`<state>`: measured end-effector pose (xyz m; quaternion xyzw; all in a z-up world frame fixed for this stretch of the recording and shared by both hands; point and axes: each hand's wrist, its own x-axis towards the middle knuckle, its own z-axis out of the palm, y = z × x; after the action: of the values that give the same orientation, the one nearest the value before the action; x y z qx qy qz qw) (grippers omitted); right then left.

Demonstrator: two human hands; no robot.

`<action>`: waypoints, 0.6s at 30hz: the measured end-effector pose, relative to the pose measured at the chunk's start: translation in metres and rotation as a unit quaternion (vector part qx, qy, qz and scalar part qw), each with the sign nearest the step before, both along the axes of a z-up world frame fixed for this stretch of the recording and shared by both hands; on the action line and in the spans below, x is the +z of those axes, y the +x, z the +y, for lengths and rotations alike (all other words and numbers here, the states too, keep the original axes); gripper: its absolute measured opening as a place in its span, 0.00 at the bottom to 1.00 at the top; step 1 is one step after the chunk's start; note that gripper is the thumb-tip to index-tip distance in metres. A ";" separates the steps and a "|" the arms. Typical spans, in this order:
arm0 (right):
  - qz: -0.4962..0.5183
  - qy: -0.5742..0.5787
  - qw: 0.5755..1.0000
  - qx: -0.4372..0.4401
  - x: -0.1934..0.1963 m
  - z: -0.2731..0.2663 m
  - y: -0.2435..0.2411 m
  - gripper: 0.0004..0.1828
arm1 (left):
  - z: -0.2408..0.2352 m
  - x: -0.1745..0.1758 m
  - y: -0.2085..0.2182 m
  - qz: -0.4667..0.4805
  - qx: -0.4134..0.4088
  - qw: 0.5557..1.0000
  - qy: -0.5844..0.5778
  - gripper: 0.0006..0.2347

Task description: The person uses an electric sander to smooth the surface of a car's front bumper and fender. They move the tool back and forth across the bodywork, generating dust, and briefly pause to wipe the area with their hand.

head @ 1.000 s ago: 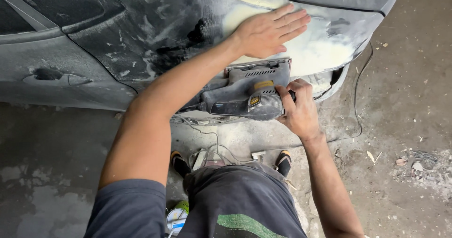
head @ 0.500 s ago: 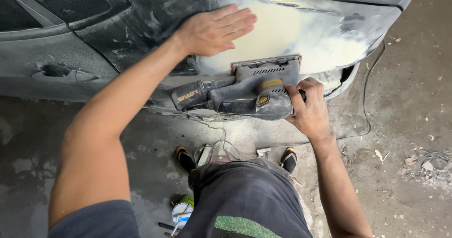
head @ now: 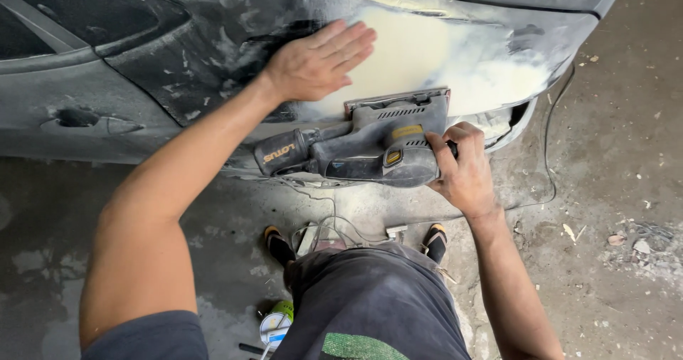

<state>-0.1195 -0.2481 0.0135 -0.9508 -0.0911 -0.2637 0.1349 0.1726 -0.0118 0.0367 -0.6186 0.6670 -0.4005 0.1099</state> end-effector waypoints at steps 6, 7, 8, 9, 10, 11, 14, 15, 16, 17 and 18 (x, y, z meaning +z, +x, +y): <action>-0.009 0.013 1.000 0.011 -0.001 0.001 -0.001 0.44 | -0.074 -0.011 -0.014 0.050 -0.038 0.998 0.016 0.32; -0.010 0.012 1.000 0.009 -0.001 0.000 -0.001 0.44 | -0.086 -0.014 -0.015 0.049 -0.040 0.998 0.016 0.32; -0.005 0.016 1.000 0.008 -0.001 0.000 -0.001 0.45 | -0.098 -0.017 -0.016 0.048 -0.047 0.998 0.012 0.32; 0.000 0.019 1.000 0.008 -0.001 0.000 -0.001 0.45 | -0.109 -0.020 -0.017 0.046 -0.054 0.997 0.009 0.31; 0.000 0.019 1.000 0.006 -0.001 -0.002 -0.002 0.45 | -0.118 -0.021 -0.018 0.046 -0.056 0.997 0.009 0.31; 0.003 0.023 1.000 0.010 0.000 -0.002 -0.002 0.46 | -0.125 -0.022 -0.019 0.059 -0.061 0.996 0.015 0.31; 0.007 0.025 1.000 0.014 -0.002 -0.003 -0.002 0.48 | -0.133 -0.020 -0.024 0.081 -0.060 0.994 0.035 0.30; 0.009 0.023 1.000 0.014 -0.003 -0.003 -0.002 0.49 | -0.133 -0.019 -0.025 0.091 -0.054 0.993 0.049 0.30; 0.009 0.024 1.000 0.015 -0.005 -0.003 -0.002 0.49 | -0.125 -0.019 -0.025 0.091 -0.053 0.993 0.050 0.30; 0.006 0.020 1.000 0.015 -0.006 -0.004 -0.003 0.49 | -0.120 -0.018 -0.025 0.109 -0.060 0.991 0.053 0.30; 0.003 0.016 1.000 0.015 -0.007 -0.005 -0.004 0.50 | -0.115 -0.018 -0.025 0.127 -0.067 0.988 0.055 0.30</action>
<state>-0.1236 -0.2526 0.0062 -0.9477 -0.1013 -0.2604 0.1540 0.1477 -0.1268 0.0190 -0.6114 0.7367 -0.2874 0.0310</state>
